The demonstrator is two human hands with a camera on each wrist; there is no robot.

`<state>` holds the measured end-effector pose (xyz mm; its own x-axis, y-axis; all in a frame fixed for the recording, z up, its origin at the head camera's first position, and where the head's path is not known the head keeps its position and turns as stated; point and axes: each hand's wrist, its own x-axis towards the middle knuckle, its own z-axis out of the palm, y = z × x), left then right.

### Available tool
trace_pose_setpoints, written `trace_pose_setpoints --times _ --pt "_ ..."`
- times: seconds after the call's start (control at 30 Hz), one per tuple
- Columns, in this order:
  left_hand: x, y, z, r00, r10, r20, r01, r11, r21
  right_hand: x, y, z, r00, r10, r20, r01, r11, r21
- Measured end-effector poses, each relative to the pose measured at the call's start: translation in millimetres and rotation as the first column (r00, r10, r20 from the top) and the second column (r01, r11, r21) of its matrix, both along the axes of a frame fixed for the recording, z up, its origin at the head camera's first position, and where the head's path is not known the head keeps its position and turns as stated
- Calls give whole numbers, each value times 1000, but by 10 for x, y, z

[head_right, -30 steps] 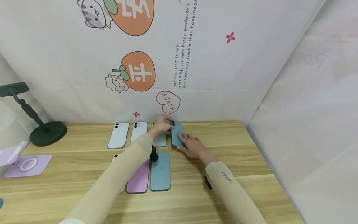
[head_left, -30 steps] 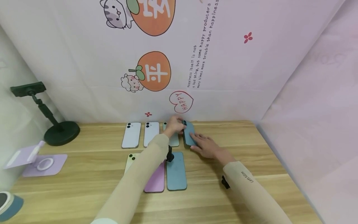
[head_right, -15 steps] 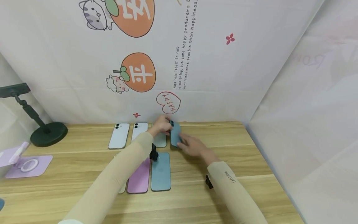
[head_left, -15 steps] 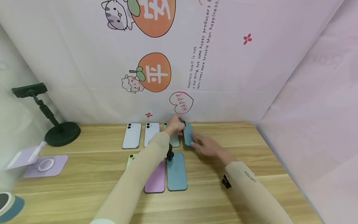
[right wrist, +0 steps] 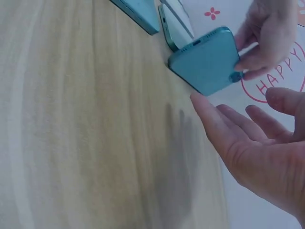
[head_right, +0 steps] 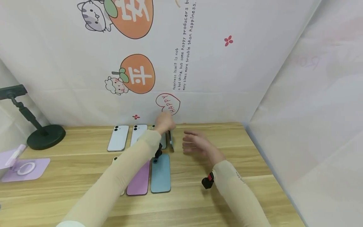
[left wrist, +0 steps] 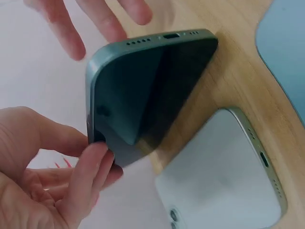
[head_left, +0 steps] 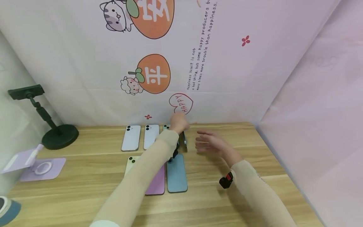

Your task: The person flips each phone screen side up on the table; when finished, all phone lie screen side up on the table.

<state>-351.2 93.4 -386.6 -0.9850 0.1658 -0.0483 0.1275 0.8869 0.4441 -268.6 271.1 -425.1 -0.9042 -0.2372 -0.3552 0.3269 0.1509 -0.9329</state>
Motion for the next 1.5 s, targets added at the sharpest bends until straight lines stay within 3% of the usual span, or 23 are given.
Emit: trace_pose_setpoints --times 0.1,0.33,0.53,0.7,0.87,1.07,1.23,1.4,1.5 --pt "50 55 18 999 -18 -43 15 997 -77 8 -45 -43 1000 7 6 -7 1000 -19" --pt "70 122 -41 999 -36 -30 35 998 -45 16 -159 -110 1000 -23 -10 23 998 -59" --pt "28 145 -120 998 -45 -37 45 999 -1 6 -278 -98 989 -140 -37 137 988 -77" --pt "-36 188 -214 997 -40 -62 41 999 5 -8 -372 -73 972 -225 -76 225 974 0" --pt "-14 203 -267 995 -41 -90 40 999 -14 -22 -423 -68 954 -281 -102 290 953 89" --pt "30 92 -299 991 -123 -52 125 992 29 5 -380 -91 943 -292 -160 326 905 274" --pt "15 -81 -327 970 -242 7 240 967 89 45 -305 -130 940 -293 -177 334 898 287" --pt "-24 -242 -355 920 -384 79 387 921 -32 69 -236 -182 936 -286 -204 339 888 311" --pt "-14 -321 -382 894 -423 148 441 891 -112 78 -204 -238 936 -277 -215 335 888 315"
